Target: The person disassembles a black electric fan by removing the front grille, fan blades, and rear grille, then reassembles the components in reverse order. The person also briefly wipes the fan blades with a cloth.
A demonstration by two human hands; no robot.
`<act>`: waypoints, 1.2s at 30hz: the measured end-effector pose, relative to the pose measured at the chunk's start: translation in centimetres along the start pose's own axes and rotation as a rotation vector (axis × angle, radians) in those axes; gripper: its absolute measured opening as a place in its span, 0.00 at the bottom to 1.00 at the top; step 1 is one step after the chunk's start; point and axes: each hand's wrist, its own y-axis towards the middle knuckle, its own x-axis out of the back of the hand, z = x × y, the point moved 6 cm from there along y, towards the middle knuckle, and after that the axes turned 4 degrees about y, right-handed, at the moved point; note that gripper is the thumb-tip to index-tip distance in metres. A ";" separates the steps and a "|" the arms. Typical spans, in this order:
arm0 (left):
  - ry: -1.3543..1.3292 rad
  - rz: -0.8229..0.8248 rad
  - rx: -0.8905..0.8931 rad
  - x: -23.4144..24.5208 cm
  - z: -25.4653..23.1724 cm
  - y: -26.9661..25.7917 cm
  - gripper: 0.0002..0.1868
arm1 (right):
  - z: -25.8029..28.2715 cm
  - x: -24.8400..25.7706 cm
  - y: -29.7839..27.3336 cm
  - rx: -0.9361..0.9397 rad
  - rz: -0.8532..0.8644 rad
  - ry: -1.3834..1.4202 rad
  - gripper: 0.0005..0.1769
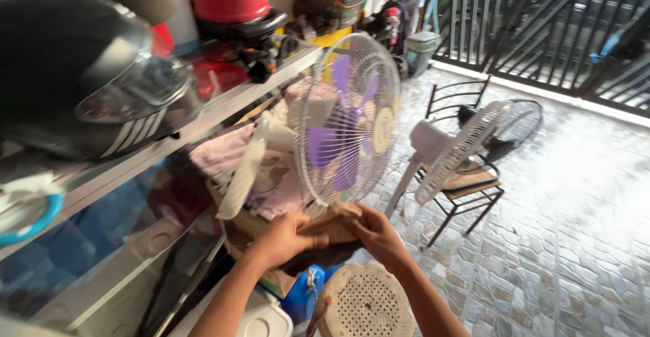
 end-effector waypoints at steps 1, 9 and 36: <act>-0.057 -0.073 -0.069 0.2 -1.1 1.3 0.19 | 0.6 0.7 -0.1 -0.009 -0.036 -0.045 0.24; -0.505 -0.261 -0.147 2.3 -5.7 5.5 0.13 | 2.0 2.3 -1.7 -0.126 -0.069 -0.025 0.32; 0.341 -0.990 -0.569 5.9 -14.7 7.2 0.06 | 1.9 11.3 2.5 0.018 -0.684 0.626 0.18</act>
